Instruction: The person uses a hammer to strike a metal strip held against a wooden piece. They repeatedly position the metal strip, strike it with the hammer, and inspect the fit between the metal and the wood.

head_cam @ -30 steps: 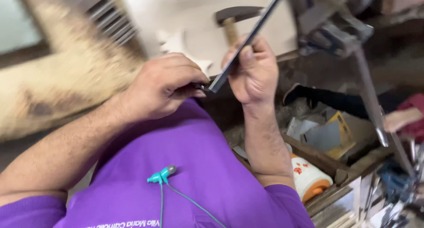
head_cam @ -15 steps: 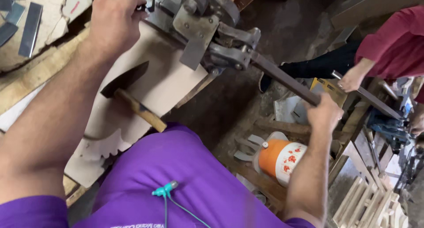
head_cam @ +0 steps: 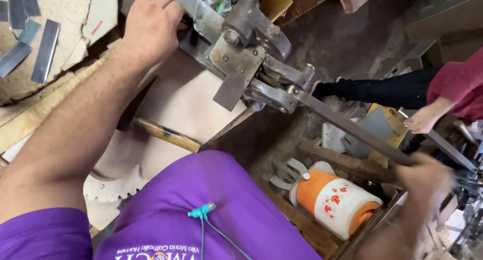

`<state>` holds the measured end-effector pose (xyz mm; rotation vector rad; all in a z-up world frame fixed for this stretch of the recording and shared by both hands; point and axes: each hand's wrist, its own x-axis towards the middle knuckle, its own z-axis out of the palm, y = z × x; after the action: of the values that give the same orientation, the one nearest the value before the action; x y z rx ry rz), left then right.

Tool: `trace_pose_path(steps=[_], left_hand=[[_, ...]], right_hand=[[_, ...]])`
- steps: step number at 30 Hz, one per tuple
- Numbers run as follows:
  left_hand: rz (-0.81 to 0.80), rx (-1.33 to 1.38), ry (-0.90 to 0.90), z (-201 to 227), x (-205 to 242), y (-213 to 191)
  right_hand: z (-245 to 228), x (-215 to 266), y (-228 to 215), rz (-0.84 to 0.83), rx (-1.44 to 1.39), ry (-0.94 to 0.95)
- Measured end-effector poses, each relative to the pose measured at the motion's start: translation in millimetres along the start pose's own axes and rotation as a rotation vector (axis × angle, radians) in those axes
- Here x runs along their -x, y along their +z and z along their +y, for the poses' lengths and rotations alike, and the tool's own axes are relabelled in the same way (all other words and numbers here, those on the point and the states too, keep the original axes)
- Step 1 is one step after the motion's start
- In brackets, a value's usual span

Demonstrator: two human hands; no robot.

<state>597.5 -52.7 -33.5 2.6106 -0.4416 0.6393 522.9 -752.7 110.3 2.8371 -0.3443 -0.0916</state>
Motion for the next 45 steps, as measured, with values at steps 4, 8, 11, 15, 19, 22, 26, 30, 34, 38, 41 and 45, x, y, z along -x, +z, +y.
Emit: trace_pose_path(steps=[4,8,11,15,19,22,26,30,34,38,41,45], left_hand=[[0.04,0.013,0.024,-2.0,2.8,-3.0],[0.035,0.008,0.001,1.4,-2.7,2.8],[0.051,-0.028,-0.027,4.9,3.2,6.3],[0.04,-0.036,-0.022,3.3,2.4,7.0],[0.106,-0.039,-0.031,6.9,2.4,12.2],[0.128,-0.01,-0.036,18.0,-3.0,2.1],[0.232,0.159,-0.069,44.4,2.5,-44.7],[0.291,0.329,-0.18,82.7,48.8,-112.9],[0.35,0.698,-0.418,115.6,131.0,-177.9],[0.546,1.145,-0.613,147.4,236.3,-234.7],[0.776,1.365,-0.685,173.0,309.4,-257.8],[0.958,1.644,-0.684,202.4,394.3,-261.5]], right_hand=[[-26.8,-2.6,-12.9,-0.399,0.08,0.104],[-36.8,-7.0,-45.1,-0.457,0.103,0.197],[-46.6,-0.6,-33.2,-0.517,0.017,0.267],[-53.3,0.8,-28.8,-0.522,-0.054,0.258],[-51.2,6.0,-51.0,-0.464,-0.038,0.244],[-43.1,4.6,-61.9,-0.407,0.068,0.177],[-53.4,4.1,-55.5,-0.447,0.017,0.094],[-123.8,34.5,-57.3,0.009,-0.171,-0.356],[-255.8,110.2,-71.8,0.248,-0.717,-0.754],[-389.0,208.8,-80.8,-0.152,-0.984,-1.278],[-456.4,268.0,-76.8,-0.249,-0.898,-1.575],[-512.8,321.6,-57.5,-0.074,-0.652,-1.595]])
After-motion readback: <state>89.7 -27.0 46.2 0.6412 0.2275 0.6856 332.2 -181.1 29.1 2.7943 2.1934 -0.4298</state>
